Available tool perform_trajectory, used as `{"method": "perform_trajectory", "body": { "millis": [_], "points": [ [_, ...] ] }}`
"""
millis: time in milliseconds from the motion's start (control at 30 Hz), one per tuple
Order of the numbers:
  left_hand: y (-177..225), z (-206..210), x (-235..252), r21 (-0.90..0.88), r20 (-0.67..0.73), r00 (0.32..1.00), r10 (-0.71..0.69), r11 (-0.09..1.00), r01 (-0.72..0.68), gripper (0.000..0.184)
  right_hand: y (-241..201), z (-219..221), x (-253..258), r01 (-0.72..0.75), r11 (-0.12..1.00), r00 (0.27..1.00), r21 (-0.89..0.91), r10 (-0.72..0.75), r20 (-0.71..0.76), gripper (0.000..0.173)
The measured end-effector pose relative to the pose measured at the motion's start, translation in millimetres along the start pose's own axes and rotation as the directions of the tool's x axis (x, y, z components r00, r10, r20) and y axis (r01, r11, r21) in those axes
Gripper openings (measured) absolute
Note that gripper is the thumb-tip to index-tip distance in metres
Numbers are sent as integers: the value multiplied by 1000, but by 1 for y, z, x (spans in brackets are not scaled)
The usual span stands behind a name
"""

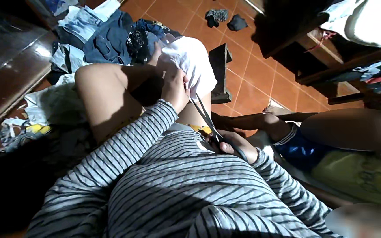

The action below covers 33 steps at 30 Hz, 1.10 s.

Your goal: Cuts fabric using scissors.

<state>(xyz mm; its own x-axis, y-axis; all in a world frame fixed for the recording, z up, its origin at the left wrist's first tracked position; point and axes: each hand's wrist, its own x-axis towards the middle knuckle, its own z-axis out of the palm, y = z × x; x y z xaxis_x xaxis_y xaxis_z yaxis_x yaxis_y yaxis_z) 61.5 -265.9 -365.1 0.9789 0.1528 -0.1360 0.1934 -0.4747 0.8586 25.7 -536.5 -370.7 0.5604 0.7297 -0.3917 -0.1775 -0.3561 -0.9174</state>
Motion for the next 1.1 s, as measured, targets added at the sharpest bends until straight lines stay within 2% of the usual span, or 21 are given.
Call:
{"method": "perform_trajectory", "body": {
  "millis": [100, 167, 233, 367, 467, 533, 600, 633, 667, 700, 767, 800, 900, 1100],
  "points": [
    [-9, -7, 2, -211, 87, 995, -52, 975, 70, 31, 0, -1, -2, 6, 1000, 1000, 2, -6, -3, 68],
    [-17, -11, 1, -367, 99, 995, -32, 928, 66, 27, 1, -2, -4, 3, 999, 1000, 32, -3, 1, 65],
    [-20, -15, -1, -469, 88, 996, -9, 882, 49, 30, 1, -4, -6, -6, 998, 1000, 64, 5, 29, 64],
    [-19, -18, -6, -490, -5, 996, 85, 869, -77, 24, -3, -10, -5, -12, 985, 992, 170, -10, 127, 57],
    [-15, -19, -9, -556, 19, 996, 83, 829, -59, 26, -1, -19, -5, -61, 949, 971, 310, -16, 239, 61],
    [-11, -22, -11, -602, 62, 997, 47, 798, 0, 31, -24, -12, -9, -148, 941, 976, 304, 90, 196, 63],
    [-7, -24, -13, -627, 106, 994, 13, 777, 56, 37, -66, 8, -11, -253, 930, 967, 266, 249, 50, 51],
    [-6, -25, -14, -634, 121, 993, 1, 769, 77, 39, -75, 13, -10, -273, 926, 960, 263, 280, 12, 50],
    [-6, -24, -14, -641, 122, 993, -4, 763, 82, 42, -73, 14, -8, -256, 929, 966, 267, 259, 26, 48],
    [-7, -22, -14, -647, 114, 994, -3, 759, 76, 45, -56, 9, -5, -192, 933, 981, 304, 174, 88, 48],
    [-9, -18, -14, -650, 80, 997, -3, 758, 55, 47, -8, -4, 9, -38, 912, 969, 409, -66, 238, 61],
    [-9, -17, -14, -648, 67, 998, -9, 760, 50, 46, 0, -4, 15, -3, 911, 962, 413, -110, 249, 64],
    [-8, -16, -15, -653, 42, 999, -16, 757, 40, 49, -6, 6, 27, 3, 920, 981, 391, -80, 179, 71],
    [-5, -15, -19, -656, -4, 1000, -20, 754, 12, 58, -28, 22, 46, 37, 909, 994, 415, -76, 76, 71]
  ]
}}
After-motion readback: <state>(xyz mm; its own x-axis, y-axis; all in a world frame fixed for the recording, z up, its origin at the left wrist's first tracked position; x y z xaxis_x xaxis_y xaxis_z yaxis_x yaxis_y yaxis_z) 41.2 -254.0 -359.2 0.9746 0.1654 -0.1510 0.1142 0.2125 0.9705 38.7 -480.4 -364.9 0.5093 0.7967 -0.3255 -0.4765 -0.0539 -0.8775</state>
